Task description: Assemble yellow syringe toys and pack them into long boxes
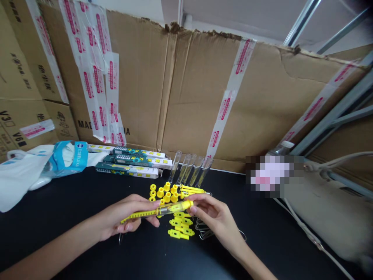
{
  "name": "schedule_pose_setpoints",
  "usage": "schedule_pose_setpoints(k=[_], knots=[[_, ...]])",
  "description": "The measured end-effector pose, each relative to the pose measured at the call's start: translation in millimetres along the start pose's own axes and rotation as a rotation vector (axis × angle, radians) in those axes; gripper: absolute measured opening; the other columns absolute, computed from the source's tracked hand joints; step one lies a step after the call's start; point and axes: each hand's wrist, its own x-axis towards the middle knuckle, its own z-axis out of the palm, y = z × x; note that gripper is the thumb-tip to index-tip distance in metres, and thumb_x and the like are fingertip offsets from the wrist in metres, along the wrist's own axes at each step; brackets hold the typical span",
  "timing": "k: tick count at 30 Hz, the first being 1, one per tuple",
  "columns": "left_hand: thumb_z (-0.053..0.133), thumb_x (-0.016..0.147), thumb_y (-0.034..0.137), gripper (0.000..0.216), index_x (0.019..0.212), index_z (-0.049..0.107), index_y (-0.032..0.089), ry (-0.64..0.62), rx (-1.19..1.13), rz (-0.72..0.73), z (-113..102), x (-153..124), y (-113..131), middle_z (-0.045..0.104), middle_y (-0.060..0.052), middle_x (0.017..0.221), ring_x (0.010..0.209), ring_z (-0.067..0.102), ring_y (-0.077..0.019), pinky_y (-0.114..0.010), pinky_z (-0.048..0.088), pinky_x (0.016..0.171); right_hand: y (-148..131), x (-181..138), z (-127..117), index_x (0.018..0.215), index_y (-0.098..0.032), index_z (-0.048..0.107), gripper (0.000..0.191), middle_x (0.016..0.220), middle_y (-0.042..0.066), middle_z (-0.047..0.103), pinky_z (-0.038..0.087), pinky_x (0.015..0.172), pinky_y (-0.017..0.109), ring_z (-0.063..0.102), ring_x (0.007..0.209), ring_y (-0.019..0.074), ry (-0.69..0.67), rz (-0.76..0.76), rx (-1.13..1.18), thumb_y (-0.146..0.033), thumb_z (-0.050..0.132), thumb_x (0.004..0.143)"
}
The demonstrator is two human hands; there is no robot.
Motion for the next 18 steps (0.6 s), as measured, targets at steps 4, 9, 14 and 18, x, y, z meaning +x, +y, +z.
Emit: schedule_pose_setpoints(k=[4,9,14,18], knots=[[0.07,0.074,0.064,0.057,0.095,0.076,0.012,0.009,0.002,0.0,0.7,-1.0,0.5,0.077,-0.012,0.09,0.032,0.031,0.0006,-0.018,0.01,0.03,0.9,-0.2,-1.0,0.095,-0.022,0.076,0.024,0.101,0.007,0.074,0.059,0.08,0.03,0.07,0.088,0.0202,0.018,-0.025,-0.006,-0.032,0.082,0.074],[0.07,0.073,0.065,0.058,0.095,0.074,0.012,0.017,0.024,-0.005,0.9,-0.1,1.4,0.077,-0.011,0.09,0.032,0.031,0.0001,-0.018,0.011,0.029,1.9,-0.5,-2.0,0.095,-0.022,0.076,0.024,0.102,0.007,0.075,0.06,0.079,0.031,0.071,0.09,0.0215,0.021,-0.021,-0.019,-0.031,0.083,0.073],[0.07,0.074,0.065,0.057,0.095,0.071,0.012,0.015,0.016,-0.014,1.7,-1.5,-0.3,0.077,-0.012,0.091,0.032,0.031,0.0006,-0.017,0.01,0.029,3.9,-0.7,-1.8,0.093,-0.024,0.077,0.021,0.101,0.006,0.076,0.059,0.082,0.029,0.072,0.092,0.0207,0.009,-0.028,-0.023,-0.029,0.083,0.074],[0.069,0.076,0.064,0.061,0.111,0.065,0.015,0.007,-0.04,-0.016,2.3,-4.6,-3.3,0.076,-0.011,0.092,0.032,0.031,0.0011,-0.016,0.009,0.029,4.6,-0.9,-2.5,0.096,-0.023,0.077,0.025,0.095,0.005,0.077,0.06,0.081,0.03,0.073,0.088,0.021,0.008,0.021,-0.021,-0.034,0.082,0.075]])
